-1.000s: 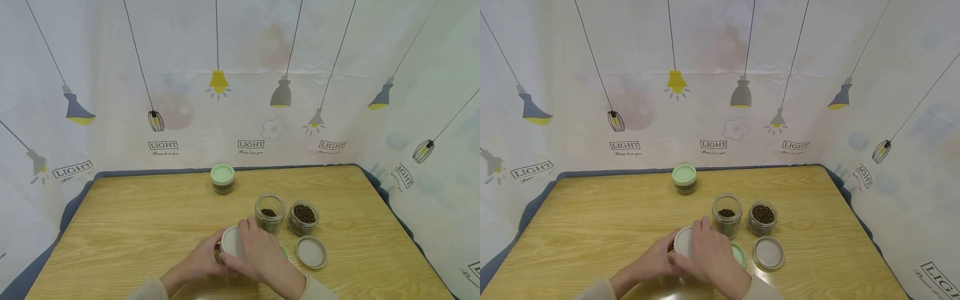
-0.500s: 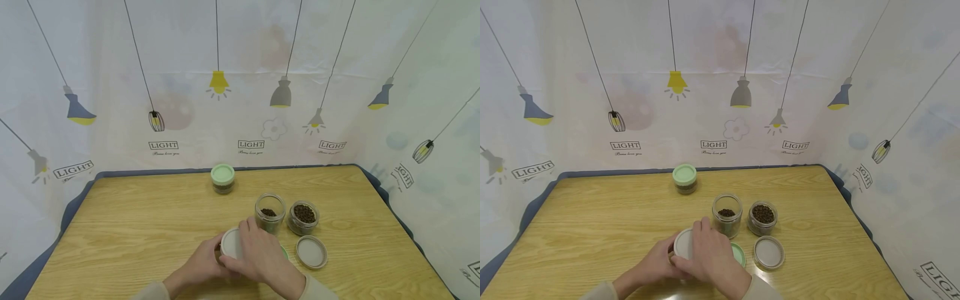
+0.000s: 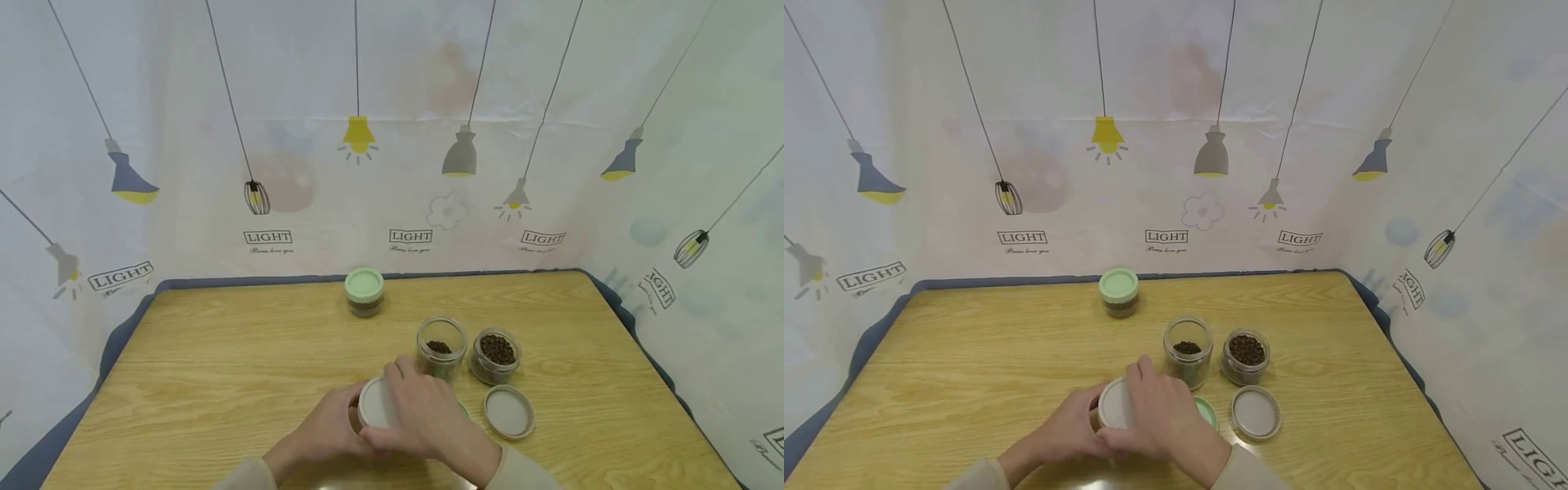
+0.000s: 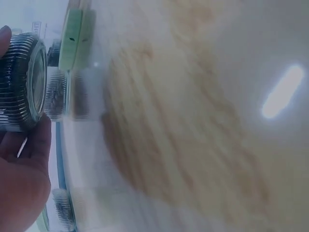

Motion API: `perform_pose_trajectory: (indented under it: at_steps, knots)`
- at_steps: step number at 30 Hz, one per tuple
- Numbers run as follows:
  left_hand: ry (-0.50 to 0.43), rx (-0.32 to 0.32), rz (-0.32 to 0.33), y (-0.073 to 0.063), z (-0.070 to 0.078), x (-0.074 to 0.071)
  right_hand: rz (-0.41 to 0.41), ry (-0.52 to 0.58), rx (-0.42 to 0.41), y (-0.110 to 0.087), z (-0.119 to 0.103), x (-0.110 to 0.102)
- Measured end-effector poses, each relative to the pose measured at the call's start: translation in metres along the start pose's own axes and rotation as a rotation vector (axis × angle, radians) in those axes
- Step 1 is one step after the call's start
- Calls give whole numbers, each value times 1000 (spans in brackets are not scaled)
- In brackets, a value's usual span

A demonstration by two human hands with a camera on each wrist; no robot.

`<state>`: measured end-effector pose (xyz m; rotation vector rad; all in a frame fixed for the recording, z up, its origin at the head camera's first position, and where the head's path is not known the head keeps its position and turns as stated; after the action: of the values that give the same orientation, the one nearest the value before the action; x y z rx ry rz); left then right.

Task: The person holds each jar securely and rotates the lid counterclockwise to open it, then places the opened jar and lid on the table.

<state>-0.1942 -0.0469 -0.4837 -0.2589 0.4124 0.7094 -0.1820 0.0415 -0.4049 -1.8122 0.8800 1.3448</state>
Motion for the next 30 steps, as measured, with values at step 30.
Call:
perform_pose_trajectory:
  at_steps: [30]
  knots:
    - [-17, -29, 12, -2, -7, 1, 24, -183, 18, -13, -4, -17]
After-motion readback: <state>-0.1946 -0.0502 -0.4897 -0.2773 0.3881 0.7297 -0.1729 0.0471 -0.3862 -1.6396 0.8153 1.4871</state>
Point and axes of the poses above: each hand's wrist, its own y-axis towards the middle knuckle, its own x-axis out of the palm, z = x × y, the point moved 10 cm from there along y, towards the middle knuckle, and after that the axes turned 13 degrees about -z, right-handed, at the moved point
